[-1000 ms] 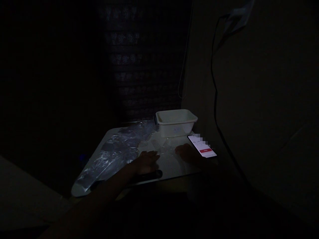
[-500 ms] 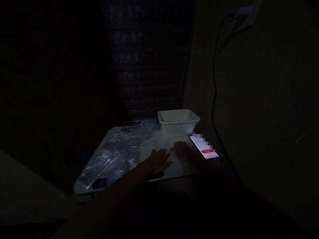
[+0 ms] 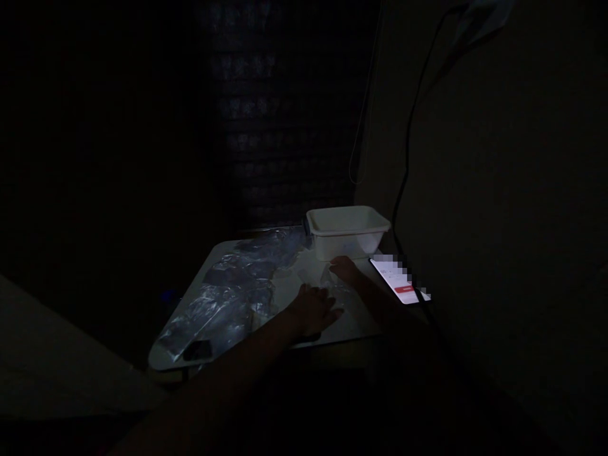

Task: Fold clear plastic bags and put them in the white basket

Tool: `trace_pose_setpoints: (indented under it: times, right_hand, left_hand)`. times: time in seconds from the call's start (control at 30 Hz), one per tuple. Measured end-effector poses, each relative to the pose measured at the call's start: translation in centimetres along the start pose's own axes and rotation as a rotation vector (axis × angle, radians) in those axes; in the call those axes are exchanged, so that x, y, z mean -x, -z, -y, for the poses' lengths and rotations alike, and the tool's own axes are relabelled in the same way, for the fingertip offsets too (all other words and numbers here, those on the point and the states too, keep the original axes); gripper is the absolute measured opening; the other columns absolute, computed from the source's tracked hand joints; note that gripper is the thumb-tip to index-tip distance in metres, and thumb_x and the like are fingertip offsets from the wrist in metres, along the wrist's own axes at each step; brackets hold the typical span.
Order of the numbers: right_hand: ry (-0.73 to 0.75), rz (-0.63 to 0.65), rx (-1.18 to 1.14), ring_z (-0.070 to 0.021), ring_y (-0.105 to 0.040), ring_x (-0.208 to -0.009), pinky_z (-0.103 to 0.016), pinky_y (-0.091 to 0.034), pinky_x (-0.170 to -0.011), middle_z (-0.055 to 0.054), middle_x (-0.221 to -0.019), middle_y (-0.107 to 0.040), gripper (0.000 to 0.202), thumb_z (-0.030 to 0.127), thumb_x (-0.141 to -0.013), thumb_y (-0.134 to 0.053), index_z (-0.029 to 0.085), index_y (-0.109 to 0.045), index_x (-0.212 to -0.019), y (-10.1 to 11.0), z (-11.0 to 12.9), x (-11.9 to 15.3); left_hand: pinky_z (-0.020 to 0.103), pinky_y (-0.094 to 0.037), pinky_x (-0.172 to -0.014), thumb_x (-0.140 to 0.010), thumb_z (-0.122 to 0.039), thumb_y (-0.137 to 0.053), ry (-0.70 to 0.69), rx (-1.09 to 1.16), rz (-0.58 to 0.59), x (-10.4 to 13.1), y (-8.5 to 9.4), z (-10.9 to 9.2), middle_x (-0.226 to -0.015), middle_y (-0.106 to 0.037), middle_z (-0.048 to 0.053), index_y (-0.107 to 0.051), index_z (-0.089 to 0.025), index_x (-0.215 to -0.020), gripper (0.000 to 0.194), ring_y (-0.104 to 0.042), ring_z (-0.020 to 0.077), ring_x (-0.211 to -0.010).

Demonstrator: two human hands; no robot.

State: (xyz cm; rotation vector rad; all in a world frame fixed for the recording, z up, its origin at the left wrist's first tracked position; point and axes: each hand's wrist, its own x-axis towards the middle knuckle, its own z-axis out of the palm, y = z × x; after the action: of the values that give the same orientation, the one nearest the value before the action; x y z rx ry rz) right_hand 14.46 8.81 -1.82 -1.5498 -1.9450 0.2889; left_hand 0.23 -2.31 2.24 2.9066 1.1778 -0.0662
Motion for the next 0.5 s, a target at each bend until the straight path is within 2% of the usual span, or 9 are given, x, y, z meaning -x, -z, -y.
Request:
trace_pose_setpoints:
  times: [0.13,0.23,0.33,0.43,0.5]
  right_hand:
    - [-0.076,0.046,-0.142,-0.0152,-0.056,-0.075,-0.028,-0.044,-0.069,-0.003,-0.074,-0.062,0.014,0.008,-0.058,-0.05,0.016,-0.059,-0.064,-0.1,0.9,-0.5]
    - [-0.095,0.06,-0.239,-0.0141,-0.057,-0.076,-0.025,-0.045,-0.067,-0.003,-0.08,-0.062,0.013,0.017,-0.061,-0.051,0.016,-0.059,-0.071,0.3,1.6,-0.4]
    - [-0.151,0.058,-0.385,-0.0152,-0.057,-0.077,-0.026,-0.045,-0.066,-0.006,-0.085,-0.061,0.022,0.022,-0.06,-0.054,0.015,-0.057,-0.08,0.8,2.1,-0.1]
    - [-0.162,0.053,-0.518,-0.0156,-0.057,-0.077,-0.027,-0.045,-0.067,-0.007,-0.083,-0.062,0.027,0.019,-0.061,-0.053,0.013,-0.055,-0.087,1.4,2.6,0.1]
    - [-0.119,0.013,-0.466,-0.0147,-0.057,-0.078,-0.027,-0.044,-0.07,-0.008,-0.084,-0.062,0.025,0.014,-0.063,-0.048,0.012,-0.054,-0.088,1.7,2.8,0.2]
  left_hand:
    - [0.045,-0.022,-0.081,-0.079,-0.048,-0.007,-0.011,0.002,0.014,0.0,0.3,0.0,-0.106,-0.048,0.01,-0.044,-0.02,-0.105,0.054,-0.041,0.0238,-0.098]
    - [0.045,-0.022,-0.08,-0.079,-0.048,-0.007,-0.009,-0.003,0.022,-0.1,0.4,0.0,-0.105,-0.048,0.01,-0.045,-0.019,-0.104,0.054,-0.042,0.0241,-0.096]
    - [0.044,-0.022,-0.081,-0.078,-0.049,-0.008,-0.007,-0.003,0.022,-0.2,0.4,-0.1,-0.104,-0.049,0.01,-0.045,-0.019,-0.103,0.054,-0.042,0.0239,-0.095]
    - [0.044,-0.022,-0.081,-0.078,-0.048,-0.008,-0.002,0.002,0.014,-0.1,0.4,-0.1,-0.104,-0.049,0.01,-0.046,-0.02,-0.103,0.053,-0.042,0.024,-0.096]
    - [0.044,-0.023,-0.081,-0.079,-0.048,-0.008,-0.002,0.005,0.005,0.0,0.4,-0.1,-0.105,-0.048,0.01,-0.044,-0.02,-0.105,0.053,-0.042,0.0244,-0.096]
